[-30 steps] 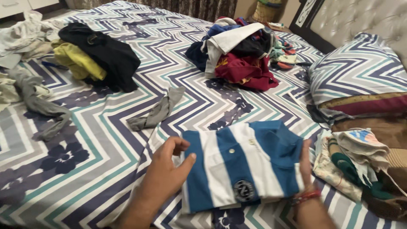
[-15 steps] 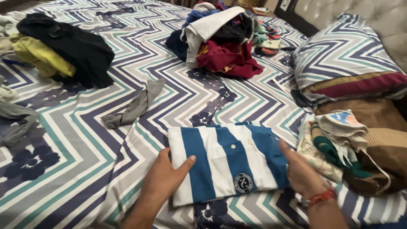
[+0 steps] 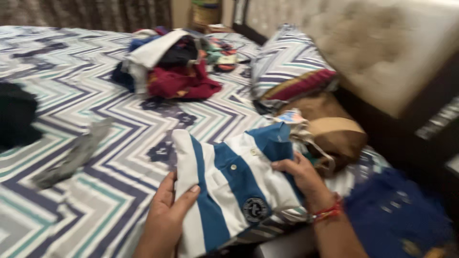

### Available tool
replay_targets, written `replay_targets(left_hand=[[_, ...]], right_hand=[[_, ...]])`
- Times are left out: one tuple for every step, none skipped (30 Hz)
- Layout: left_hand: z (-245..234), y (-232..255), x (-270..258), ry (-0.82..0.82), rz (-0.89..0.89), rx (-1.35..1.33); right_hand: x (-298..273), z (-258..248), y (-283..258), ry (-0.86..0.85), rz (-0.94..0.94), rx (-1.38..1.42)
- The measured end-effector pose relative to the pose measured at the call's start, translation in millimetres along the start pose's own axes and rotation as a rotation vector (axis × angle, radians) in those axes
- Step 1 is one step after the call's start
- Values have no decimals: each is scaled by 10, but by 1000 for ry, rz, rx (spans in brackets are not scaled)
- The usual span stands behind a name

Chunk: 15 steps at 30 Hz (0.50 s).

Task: The person folds multiple garments on a bed, including a yellow t-shirt, a blue-and-white striped shirt, a small patterned cloth, a grey sock, a white patterned cloth, and a black shirt. Each item is smoothed, folded, and placed into a growing stack.

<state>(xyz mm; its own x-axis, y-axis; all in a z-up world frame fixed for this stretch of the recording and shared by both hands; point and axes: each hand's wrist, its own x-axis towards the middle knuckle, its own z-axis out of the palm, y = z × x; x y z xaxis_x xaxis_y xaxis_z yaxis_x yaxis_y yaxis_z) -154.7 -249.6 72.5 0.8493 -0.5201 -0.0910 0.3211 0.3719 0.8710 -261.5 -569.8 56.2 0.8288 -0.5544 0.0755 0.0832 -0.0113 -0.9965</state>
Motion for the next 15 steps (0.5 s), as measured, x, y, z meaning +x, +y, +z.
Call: replay_targets(left_hand=[[193, -87, -90, -72, 49, 7], [367, -176, -163, -144, 99, 11], [530, -294, -227, -166, 63, -6], [717, -459, -292, -187, 26, -23], [865, -639, -373, -202, -17, -35], [990, -831, -453, -216, -21, -6], [1128, -1045, -525, -236, -26, 19], [1238, -1249, -582, -257, -29, 43], [1327, -1448, -642, -273, -37, 112], [1416, -1638, -698, -289, -43, 180], [1492, -1803, -737, -302, -44, 247], [1561, -1944, -775, -332, -126, 266], [1644, -2058, -794, -356, -203, 284], [1735, -2147, -817, -380, -280, 302], [1874, -2218, -810, -431, -239, 229]], right_hand=[[-133, -272, -141, 5, -47, -15], [-289, -524, -278, 10, -94, -31], [-460, -747, -400, 63, -62, -20], [-656, -968, -520, 117, -31, -9], [-858, -1137, -580, 169, 7, 8], [-1048, -1285, -614, 202, 16, 10], [-1247, -1457, -661, 239, 21, 9], [-1412, -1610, -689, 276, 26, 7], [-1546, -1748, -693, 299, 41, -17], [-1678, -1888, -694, 322, 57, -42], [-1771, -2028, -703, 339, 70, -68], [-1856, -2173, -712, 360, 81, -99], [-1898, -2325, -721, 374, 88, -131], [-1934, -2487, -730, 388, 96, -162], [-1923, -2669, -762, 415, 113, -231]])
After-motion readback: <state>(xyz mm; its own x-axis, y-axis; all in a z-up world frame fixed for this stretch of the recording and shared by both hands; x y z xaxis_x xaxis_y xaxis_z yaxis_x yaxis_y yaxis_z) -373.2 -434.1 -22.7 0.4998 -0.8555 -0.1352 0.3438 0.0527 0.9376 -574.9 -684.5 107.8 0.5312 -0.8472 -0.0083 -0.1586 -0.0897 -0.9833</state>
